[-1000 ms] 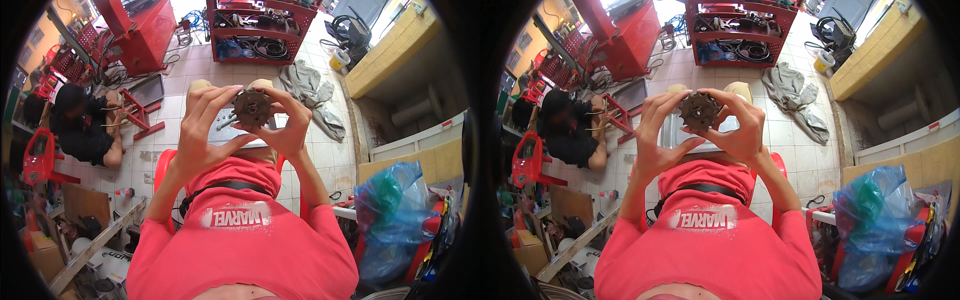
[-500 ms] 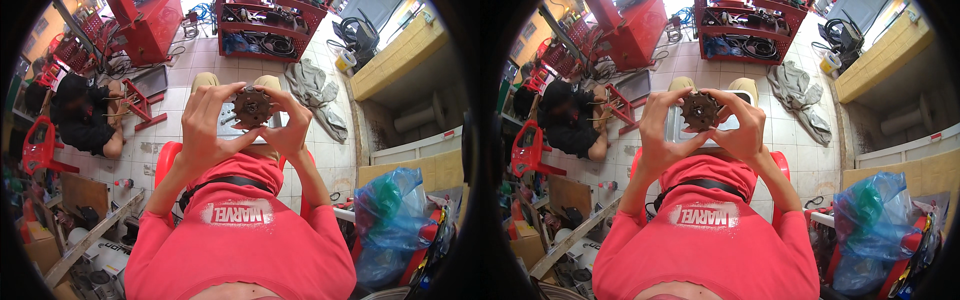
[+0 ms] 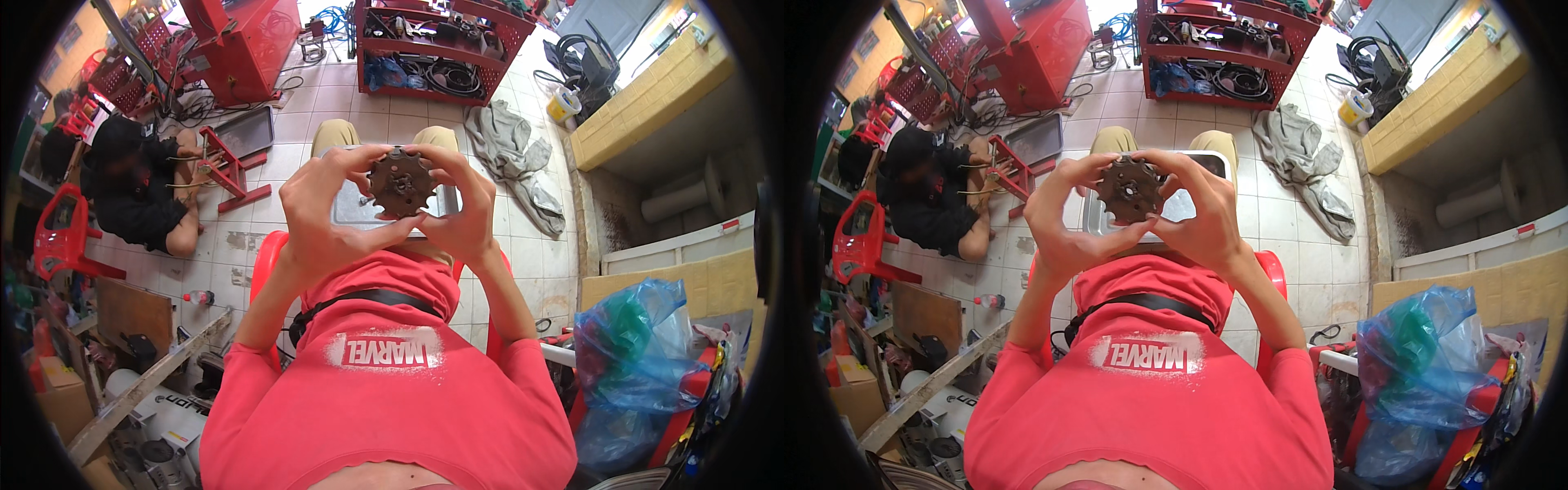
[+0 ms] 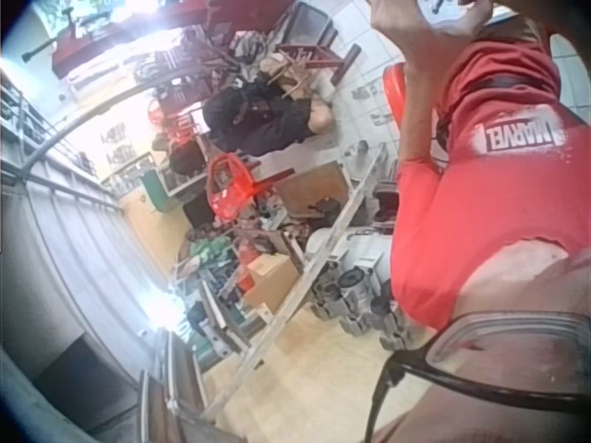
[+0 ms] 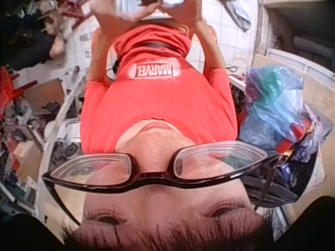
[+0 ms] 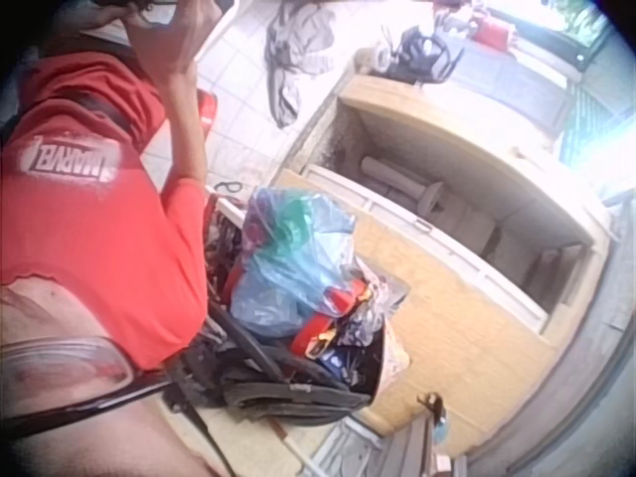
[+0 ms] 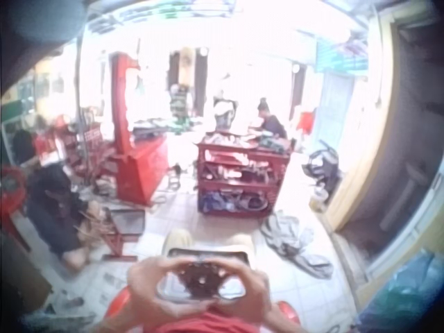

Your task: The person assembles a mechanical component by hand, inserting a small metal pin into a cylindrical housing and then attaching a larger circular part. They manipulate the assembly to check the fit and alignment of the parts.

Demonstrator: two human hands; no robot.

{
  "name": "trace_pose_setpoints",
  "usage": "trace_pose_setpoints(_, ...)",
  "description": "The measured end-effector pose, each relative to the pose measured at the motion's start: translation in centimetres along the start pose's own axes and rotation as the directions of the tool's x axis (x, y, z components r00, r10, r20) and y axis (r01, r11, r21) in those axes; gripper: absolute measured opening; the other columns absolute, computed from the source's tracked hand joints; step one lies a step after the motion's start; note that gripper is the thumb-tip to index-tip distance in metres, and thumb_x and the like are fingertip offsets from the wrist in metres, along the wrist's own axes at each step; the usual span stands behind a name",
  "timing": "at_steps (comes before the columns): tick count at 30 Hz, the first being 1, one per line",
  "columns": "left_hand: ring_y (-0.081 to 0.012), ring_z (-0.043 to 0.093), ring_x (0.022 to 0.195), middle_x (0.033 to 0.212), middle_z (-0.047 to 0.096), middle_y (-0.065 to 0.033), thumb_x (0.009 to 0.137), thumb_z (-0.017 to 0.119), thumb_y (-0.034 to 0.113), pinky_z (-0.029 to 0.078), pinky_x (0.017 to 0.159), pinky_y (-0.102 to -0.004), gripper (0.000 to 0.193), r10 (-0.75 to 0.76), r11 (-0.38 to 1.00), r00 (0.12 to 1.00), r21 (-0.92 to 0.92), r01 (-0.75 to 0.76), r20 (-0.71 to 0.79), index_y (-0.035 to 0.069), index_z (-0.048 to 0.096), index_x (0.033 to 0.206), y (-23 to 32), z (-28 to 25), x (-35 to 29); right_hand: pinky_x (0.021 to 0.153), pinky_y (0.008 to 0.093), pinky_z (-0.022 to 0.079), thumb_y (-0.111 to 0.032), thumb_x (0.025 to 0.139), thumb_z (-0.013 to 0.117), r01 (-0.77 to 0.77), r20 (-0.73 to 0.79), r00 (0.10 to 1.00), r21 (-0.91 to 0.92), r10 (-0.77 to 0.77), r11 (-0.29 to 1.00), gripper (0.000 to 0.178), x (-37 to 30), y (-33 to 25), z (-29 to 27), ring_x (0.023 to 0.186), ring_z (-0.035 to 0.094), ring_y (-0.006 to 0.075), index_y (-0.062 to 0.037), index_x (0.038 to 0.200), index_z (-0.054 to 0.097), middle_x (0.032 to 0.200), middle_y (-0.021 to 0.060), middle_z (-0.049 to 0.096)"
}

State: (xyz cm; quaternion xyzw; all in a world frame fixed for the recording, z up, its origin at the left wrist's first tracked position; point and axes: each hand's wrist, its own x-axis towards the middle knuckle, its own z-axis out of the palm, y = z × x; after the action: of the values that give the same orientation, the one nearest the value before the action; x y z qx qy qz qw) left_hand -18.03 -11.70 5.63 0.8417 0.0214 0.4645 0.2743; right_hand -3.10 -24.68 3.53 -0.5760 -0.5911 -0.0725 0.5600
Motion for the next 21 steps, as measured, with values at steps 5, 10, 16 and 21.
trace_pose_setpoints(5, -0.0167, 0.072, 0.093, 0.105, 0.070, -0.0103, 0.060, 0.097, 0.015, 0.061, 0.079, -0.0285, 0.073, -0.053, 0.952, 0.989, -0.305, 0.008, -0.139, -0.002, 0.064, 0.122, -1.4, 0.2, 0.0, 0.083, 0.0334, 0.050, -0.016, 0.064, 0.093, -0.113, 0.114, 0.985, -0.143, 0.129, 0.983, 0.089, 1.5, -0.2, -1.7, 0.103, 0.056, 0.0237, -0.0127, 0.143, 0.051, 0.124, 0.0112, 0.053)
trace_pose_setpoints(10, -0.0180, 0.068, 0.101, 0.123, 0.062, -0.0170, 0.055, 0.098, 0.008, 0.062, 0.083, -0.0300, 0.084, -0.045, 0.838, 0.969, -0.538, -0.095, -0.242, -0.012, 0.057, 0.126, -2.5, 0.0, -1.0, 0.098, 0.0342, 0.045, -0.017, 0.081, 0.083, -0.310, 0.485, 0.862, 0.277, 0.146, 0.910, 0.072, 0.7, 4.0, -2.3, 0.114, 0.056, 0.0188, -0.0071, 0.143, 0.048, 0.128, 0.0111, 0.057)
trace_pose_setpoints(16, -0.0197, 0.069, 0.100, 0.119, 0.064, -0.0150, 0.050, 0.099, 0.011, 0.058, 0.088, -0.0338, 0.089, -0.130, 0.796, 0.975, -0.605, -0.005, -0.179, -0.011, 0.056, 0.125, -3.6, -0.8, -1.2, 0.098, 0.0346, 0.048, -0.020, 0.095, 0.072, -0.420, 0.378, 0.905, 0.732, 0.193, 0.536, 0.055, 0.4, 2.4, -1.2, 0.106, 0.063, 0.0184, 0.0033, 0.138, 0.047, 0.121, 0.0115, 0.065)
trace_pose_setpoints(21, -0.0196, 0.072, 0.099, 0.116, 0.071, -0.0121, 0.053, 0.100, 0.013, 0.055, 0.091, -0.0330, 0.083, -0.054, 0.913, 0.996, -0.407, 0.020, -0.074, -0.003, 0.061, 0.125, -2.4, -0.8, -0.1, 0.088, 0.0329, 0.054, -0.032, 0.098, 0.070, -0.161, 0.085, 0.987, 0.646, 0.139, 0.746, 0.059, 0.4, 3.2, -3.1, 0.096, 0.066, 0.0167, 0.0041, 0.138, 0.046, 0.119, 0.0154, 0.065)
